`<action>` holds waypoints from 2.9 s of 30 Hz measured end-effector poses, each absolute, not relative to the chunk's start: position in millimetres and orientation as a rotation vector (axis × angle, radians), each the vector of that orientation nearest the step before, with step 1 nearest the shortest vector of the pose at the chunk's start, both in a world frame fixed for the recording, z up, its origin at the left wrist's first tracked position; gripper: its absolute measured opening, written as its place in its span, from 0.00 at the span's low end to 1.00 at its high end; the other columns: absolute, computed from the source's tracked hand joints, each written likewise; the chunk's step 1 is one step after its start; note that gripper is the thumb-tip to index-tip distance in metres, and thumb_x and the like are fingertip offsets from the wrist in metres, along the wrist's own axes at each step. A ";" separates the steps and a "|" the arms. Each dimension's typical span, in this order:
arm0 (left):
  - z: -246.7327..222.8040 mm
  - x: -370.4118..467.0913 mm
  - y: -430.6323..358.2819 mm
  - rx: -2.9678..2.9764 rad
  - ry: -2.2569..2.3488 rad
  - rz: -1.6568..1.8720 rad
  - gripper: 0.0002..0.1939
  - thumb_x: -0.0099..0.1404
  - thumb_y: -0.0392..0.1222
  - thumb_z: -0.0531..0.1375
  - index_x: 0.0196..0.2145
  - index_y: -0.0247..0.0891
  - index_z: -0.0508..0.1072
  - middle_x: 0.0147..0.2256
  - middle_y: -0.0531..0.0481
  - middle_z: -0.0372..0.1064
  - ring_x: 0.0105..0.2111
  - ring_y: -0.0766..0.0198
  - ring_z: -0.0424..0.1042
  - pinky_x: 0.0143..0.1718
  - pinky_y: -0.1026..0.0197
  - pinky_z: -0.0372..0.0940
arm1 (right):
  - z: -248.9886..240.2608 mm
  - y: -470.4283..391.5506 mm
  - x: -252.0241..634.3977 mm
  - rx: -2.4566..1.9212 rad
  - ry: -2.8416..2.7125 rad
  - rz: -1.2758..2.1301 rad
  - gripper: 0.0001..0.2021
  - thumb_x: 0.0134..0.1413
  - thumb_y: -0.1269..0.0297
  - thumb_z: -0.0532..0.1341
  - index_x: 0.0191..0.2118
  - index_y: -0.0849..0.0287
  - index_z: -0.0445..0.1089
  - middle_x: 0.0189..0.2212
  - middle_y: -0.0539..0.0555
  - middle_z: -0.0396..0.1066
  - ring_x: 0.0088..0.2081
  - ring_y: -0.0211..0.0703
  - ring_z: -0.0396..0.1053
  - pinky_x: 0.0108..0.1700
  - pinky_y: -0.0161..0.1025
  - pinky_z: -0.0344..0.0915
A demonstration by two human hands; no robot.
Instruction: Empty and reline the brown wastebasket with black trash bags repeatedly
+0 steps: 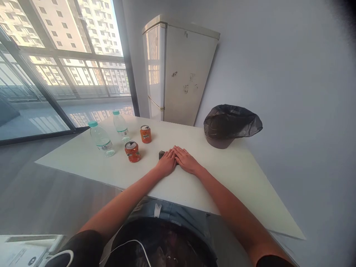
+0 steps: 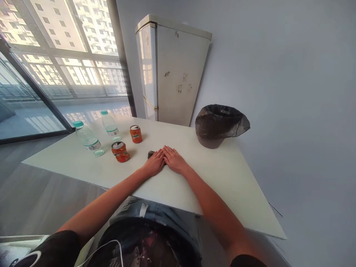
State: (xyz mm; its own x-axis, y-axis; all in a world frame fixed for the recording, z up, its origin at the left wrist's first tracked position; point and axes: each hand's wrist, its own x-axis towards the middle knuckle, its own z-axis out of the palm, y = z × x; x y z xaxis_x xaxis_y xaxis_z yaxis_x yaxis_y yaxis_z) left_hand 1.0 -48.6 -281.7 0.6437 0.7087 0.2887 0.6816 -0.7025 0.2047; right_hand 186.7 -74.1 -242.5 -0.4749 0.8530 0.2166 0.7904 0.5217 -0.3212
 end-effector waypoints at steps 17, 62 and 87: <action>-285.5 -2.7 -49.4 2.768 1.175 0.475 0.35 0.77 0.51 0.45 0.74 0.28 0.53 0.74 0.31 0.49 0.75 0.43 0.49 0.73 0.40 0.50 | -256.9 -69.3 189.4 -1.594 -2.443 0.332 0.33 0.73 0.59 0.42 0.78 0.64 0.46 0.78 0.59 0.42 0.78 0.47 0.41 0.78 0.54 0.39; -232.4 -8.3 -51.6 2.278 1.264 1.006 0.07 0.75 0.43 0.54 0.45 0.43 0.70 0.38 0.50 0.73 0.32 0.62 0.71 0.38 0.58 0.67 | -242.0 -70.0 212.0 -1.468 -1.911 0.561 0.11 0.54 0.64 0.61 0.22 0.57 0.66 0.31 0.51 0.69 0.31 0.40 0.67 0.35 0.36 0.63; -244.1 -12.1 -49.1 2.505 1.161 0.732 0.17 0.77 0.42 0.50 0.56 0.46 0.74 0.36 0.49 0.78 0.36 0.56 0.77 0.38 0.57 0.68 | -237.2 -75.9 216.9 -1.212 -2.066 0.564 0.11 0.69 0.64 0.56 0.51 0.54 0.74 0.40 0.52 0.79 0.40 0.45 0.75 0.49 0.43 0.70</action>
State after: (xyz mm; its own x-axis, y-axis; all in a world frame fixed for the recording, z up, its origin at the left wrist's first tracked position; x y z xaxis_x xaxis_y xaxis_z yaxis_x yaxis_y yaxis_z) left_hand -12.1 -49.1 -244.1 0.5475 0.7705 0.3264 0.6263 -0.6360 0.4508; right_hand 216.9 -75.9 -237.2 -0.3461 0.8790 0.3280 0.5903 0.4758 -0.6521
